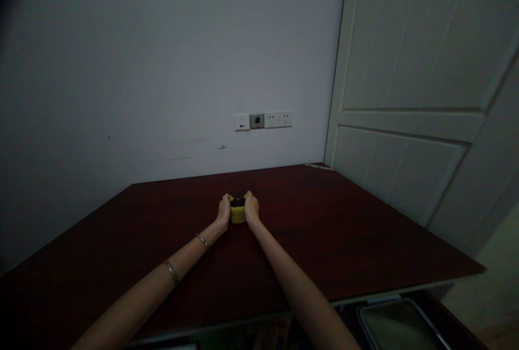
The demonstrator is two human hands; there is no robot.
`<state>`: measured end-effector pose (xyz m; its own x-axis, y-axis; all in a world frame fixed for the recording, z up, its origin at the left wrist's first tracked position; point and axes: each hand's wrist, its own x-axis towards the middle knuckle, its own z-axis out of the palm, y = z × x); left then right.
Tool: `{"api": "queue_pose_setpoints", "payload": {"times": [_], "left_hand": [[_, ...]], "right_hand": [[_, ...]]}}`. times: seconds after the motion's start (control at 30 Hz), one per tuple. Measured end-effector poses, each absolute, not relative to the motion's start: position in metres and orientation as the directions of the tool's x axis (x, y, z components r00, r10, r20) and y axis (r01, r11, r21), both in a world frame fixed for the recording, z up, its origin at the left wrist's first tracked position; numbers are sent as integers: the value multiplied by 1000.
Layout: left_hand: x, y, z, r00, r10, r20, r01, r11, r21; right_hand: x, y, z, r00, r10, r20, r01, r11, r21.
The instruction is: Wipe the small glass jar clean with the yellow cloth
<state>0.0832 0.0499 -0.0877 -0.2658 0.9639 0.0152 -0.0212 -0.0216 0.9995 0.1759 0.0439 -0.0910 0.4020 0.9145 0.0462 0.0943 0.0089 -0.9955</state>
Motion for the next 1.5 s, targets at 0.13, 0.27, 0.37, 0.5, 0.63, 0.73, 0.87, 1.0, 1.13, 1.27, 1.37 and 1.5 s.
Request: {"api": "queue_pose_setpoints", "payload": {"times": [0.13,0.27,0.37,0.5,0.63,0.73,0.87,1.0,1.13,1.27,1.37,1.5], "left_hand": [[83,52,-90,-268,963,39,3,-40,999],[80,52,-93,-261,962,83,35,-76,996],[76,52,-95,-252,959,129,61,-117,991],[68,52,-98,-227,960,165,94,-148,985],[58,51,-96,-203,955,214,137,-189,973],[46,48,-88,-202,938,280,180,-246,953],[27,40,-73,-138,906,399,273,-353,895],[14,36,-60,39,800,599,530,-525,666],[10,37,-56,68,782,620,550,-548,630],[6,37,-56,88,775,626,537,-566,625],[4,34,-55,95,768,634,534,-577,619],[-1,23,-46,137,735,664,559,-611,561]], "right_hand": [[177,44,-91,403,912,76,131,25,-991],[178,43,-91,398,908,128,173,62,-983],[183,40,-87,370,902,222,223,146,-964],[196,33,-74,277,877,393,321,301,-898],[215,23,-63,112,848,518,409,436,-802],[229,18,-59,-20,825,565,472,506,-722],[243,11,-55,-266,754,600,644,603,-471],[243,2,-51,-446,705,551,676,669,-310],[238,-3,-51,-485,709,512,695,668,-266],[235,-2,-53,-502,701,506,700,673,-238],[235,-2,-53,-522,684,509,694,688,-213],[235,-5,-52,-497,684,534,693,683,-230]]}}
